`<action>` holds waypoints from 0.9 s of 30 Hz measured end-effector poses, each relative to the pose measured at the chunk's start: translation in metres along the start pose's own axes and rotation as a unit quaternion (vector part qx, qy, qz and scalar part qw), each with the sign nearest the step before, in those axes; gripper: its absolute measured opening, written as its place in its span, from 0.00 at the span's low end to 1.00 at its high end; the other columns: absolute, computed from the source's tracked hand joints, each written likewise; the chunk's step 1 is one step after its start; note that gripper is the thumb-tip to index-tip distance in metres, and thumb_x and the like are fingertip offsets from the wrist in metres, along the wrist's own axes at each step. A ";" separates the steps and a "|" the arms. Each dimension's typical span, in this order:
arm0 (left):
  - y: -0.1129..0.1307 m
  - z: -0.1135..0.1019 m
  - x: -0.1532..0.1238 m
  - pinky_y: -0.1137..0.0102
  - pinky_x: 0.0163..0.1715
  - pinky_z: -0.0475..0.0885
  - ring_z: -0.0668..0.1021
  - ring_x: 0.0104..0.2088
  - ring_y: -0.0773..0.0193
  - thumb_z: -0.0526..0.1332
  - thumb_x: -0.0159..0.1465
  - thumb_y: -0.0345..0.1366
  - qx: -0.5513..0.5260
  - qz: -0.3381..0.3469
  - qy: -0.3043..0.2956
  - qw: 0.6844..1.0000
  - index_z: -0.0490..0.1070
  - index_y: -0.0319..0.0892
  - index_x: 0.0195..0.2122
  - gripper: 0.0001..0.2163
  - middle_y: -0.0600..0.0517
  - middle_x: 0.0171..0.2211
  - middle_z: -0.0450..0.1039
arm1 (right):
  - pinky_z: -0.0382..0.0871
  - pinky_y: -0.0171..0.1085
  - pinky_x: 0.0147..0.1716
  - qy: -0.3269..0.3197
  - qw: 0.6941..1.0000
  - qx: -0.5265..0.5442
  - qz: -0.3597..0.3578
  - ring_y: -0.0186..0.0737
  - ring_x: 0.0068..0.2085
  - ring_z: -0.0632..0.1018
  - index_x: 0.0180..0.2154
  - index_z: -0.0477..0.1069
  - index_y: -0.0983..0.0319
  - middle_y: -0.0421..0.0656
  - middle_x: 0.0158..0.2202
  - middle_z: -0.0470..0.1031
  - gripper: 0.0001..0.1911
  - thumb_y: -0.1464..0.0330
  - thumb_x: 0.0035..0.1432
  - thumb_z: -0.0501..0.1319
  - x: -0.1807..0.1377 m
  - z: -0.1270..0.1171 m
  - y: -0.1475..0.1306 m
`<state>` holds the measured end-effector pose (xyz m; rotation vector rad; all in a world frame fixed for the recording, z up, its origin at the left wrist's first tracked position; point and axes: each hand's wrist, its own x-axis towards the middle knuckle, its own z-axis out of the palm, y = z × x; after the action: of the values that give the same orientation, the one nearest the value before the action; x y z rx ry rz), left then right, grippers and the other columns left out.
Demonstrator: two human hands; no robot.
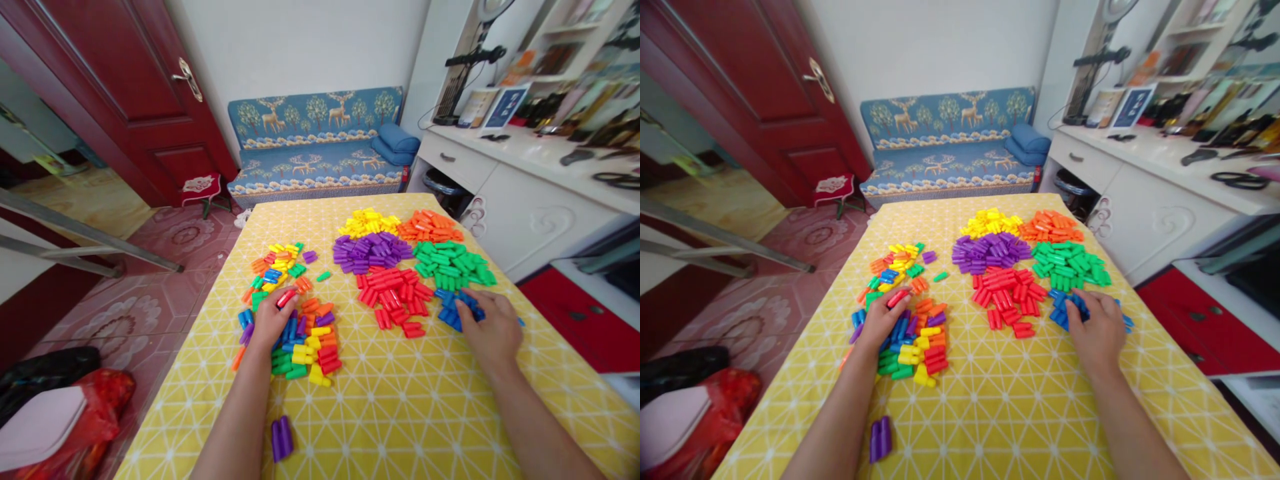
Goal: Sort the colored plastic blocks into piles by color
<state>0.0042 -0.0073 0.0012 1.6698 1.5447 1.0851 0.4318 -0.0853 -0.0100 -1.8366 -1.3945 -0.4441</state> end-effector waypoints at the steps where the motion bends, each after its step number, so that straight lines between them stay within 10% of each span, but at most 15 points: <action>1: 0.000 0.000 0.000 0.59 0.52 0.69 0.77 0.48 0.52 0.62 0.59 0.46 -0.001 0.000 0.002 1.000 0.77 0.41 0.44 0.17 0.47 0.46 0.78 | 0.69 0.47 0.43 0.011 1.000 0.007 0.001 0.50 0.44 0.74 0.43 0.76 0.60 0.48 0.41 0.73 0.16 0.58 0.58 0.58 0.001 -0.001 -0.003; 6: 0.003 0.000 -0.001 0.60 0.52 0.69 0.77 0.49 0.53 0.61 0.61 0.45 -0.006 0.012 -0.012 1.000 0.76 0.41 0.46 0.17 0.47 0.47 0.77 | 0.67 0.49 0.49 0.031 0.990 0.135 -0.003 0.49 0.46 0.74 0.40 0.76 0.57 0.49 0.42 0.73 0.09 0.64 0.59 0.59 0.006 -0.006 -0.051; 16: 0.007 -0.003 -0.005 0.61 0.51 0.71 0.78 0.48 0.56 0.53 0.67 0.46 -0.095 0.030 0.016 0.995 0.71 0.40 0.52 0.20 0.46 0.49 0.76 | 0.65 0.50 0.56 -0.321 0.869 0.361 -0.109 0.47 0.57 0.69 0.53 0.68 0.55 0.46 0.55 0.67 0.24 0.71 0.54 0.60 -0.044 0.058 -0.209; 27: 0.008 -0.001 -0.001 0.59 0.57 0.66 0.73 0.54 0.55 0.64 0.57 0.32 0.047 0.124 -0.058 0.989 0.73 0.45 0.50 0.19 0.48 0.52 0.73 | 0.64 0.53 0.55 -0.322 0.873 0.351 -0.104 0.49 0.55 0.70 0.56 0.66 0.57 0.46 0.55 0.71 0.26 0.72 0.54 0.57 -0.050 0.091 -0.233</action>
<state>0.0069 -0.0092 0.0084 1.9947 1.3590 1.0295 0.1837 -0.0267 -0.0169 -1.2500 -1.8724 0.5893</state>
